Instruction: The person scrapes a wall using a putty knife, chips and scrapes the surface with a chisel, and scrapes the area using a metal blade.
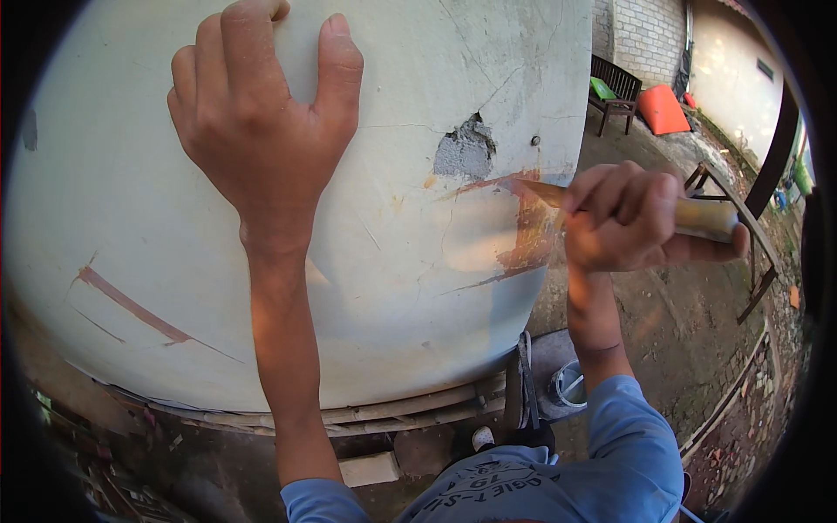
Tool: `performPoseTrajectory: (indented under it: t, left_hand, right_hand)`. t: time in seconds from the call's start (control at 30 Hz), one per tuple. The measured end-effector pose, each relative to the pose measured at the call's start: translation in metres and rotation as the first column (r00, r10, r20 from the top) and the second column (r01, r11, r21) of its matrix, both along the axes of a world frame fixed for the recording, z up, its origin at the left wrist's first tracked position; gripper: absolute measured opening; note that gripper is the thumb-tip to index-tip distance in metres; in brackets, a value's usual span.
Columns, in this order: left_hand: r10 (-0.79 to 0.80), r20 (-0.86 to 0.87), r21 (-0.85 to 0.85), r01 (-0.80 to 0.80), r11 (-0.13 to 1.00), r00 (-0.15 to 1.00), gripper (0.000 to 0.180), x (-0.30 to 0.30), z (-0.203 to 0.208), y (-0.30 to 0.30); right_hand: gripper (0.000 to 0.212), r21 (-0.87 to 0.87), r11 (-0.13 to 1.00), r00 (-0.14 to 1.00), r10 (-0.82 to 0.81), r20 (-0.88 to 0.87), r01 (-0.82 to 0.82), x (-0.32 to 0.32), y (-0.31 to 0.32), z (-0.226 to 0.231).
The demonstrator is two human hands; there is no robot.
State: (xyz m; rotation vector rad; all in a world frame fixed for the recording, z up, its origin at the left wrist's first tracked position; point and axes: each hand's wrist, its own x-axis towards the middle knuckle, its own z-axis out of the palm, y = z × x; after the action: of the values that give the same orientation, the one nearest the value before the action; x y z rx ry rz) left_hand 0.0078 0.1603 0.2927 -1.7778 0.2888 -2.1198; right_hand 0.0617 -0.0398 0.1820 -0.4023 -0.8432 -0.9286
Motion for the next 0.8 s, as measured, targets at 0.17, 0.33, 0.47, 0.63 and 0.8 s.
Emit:
performPoseTrajectory:
  t: [0.17,0.33,0.47,0.63,0.8]
  left_hand:
    - [0.014,-0.002,-0.016,-0.014,1.0,1.0,0.022,0.0,-0.001,0.003]
    - [-0.023,-0.01,-0.011,0.023,1.0,1.0,0.023,0.001,-0.002,0.005]
    - [-0.004,0.001,0.002,0.004,1.0,1.0,0.022,0.003,-0.002,0.003]
    - [-0.01,0.004,-0.01,0.01,1.0,1.0,0.022,0.002,-0.001,0.0]
    - [-0.004,-0.005,0.0,0.004,1.0,1.0,0.021,0.0,-0.002,0.002]
  right_hand:
    - [0.071,0.011,1.0,0.999,0.012,-0.044,-0.012,0.005,-0.004,-0.011]
    - [0.071,-0.076,0.989,0.955,-0.145,-0.26,0.129,-0.009,0.006,-0.008]
    - [0.07,-0.02,0.989,0.984,-0.15,-0.099,0.149,0.007,0.002,-0.01]
    - [0.066,0.037,0.999,0.994,0.036,-0.099,-0.032,0.0,-0.008,-0.012]
    - [0.055,-0.229,0.938,0.954,-0.287,-0.09,0.26,-0.006,0.011,-0.009]
